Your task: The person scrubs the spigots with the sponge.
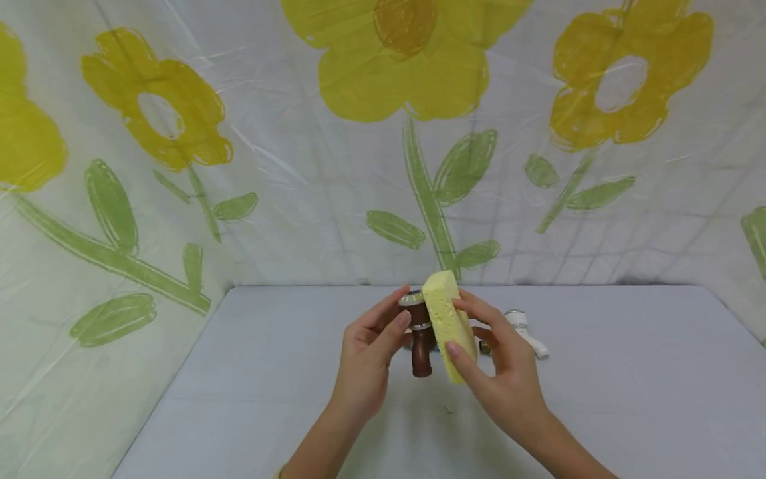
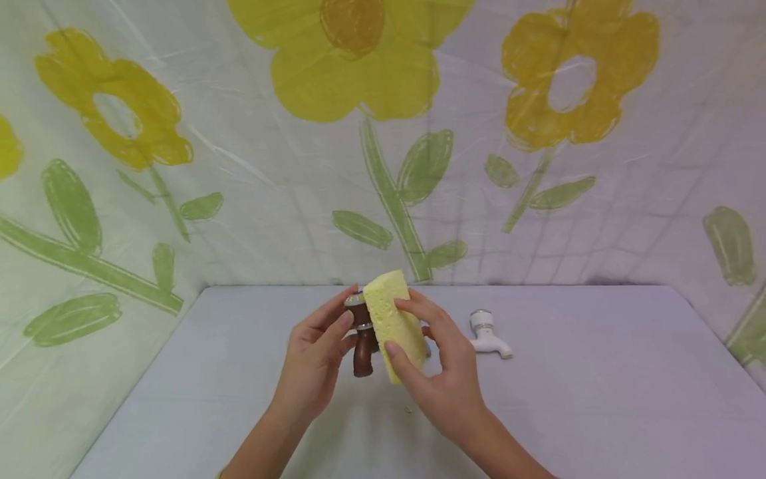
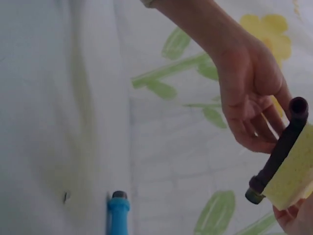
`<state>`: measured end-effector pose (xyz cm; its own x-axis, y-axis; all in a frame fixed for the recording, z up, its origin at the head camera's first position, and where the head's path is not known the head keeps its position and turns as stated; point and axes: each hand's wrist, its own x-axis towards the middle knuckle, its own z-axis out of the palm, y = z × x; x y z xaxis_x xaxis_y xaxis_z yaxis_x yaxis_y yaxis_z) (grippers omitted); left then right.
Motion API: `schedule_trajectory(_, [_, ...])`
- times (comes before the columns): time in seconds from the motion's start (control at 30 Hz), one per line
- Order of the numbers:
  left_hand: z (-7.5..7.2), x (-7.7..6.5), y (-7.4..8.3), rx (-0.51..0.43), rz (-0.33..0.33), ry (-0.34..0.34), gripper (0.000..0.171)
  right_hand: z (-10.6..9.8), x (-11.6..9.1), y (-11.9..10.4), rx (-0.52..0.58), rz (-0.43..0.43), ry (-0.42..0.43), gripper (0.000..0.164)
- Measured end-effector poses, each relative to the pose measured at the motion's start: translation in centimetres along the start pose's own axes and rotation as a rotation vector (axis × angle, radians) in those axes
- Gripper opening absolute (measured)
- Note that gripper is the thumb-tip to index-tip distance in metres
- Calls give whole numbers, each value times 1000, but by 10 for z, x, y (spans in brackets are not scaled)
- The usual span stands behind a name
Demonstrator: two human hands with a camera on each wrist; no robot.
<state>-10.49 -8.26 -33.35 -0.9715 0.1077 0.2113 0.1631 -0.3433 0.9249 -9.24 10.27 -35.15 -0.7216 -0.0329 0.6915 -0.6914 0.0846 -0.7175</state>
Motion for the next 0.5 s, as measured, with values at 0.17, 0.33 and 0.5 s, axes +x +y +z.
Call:
schedule_trajectory(0.17, [-1,-2,1,-85,-31,-114,52,-1,2,4,114,0,11,58])
schedule_trajectory(0.33, [-2,-1,0,-142,-64,-124,56,-1,1,6,218,-3,-10,59])
schedule_trajectory(0.5, [-3,2,-4,-168,-53,-133,47,-1,1,6,261,-23,-15,59])
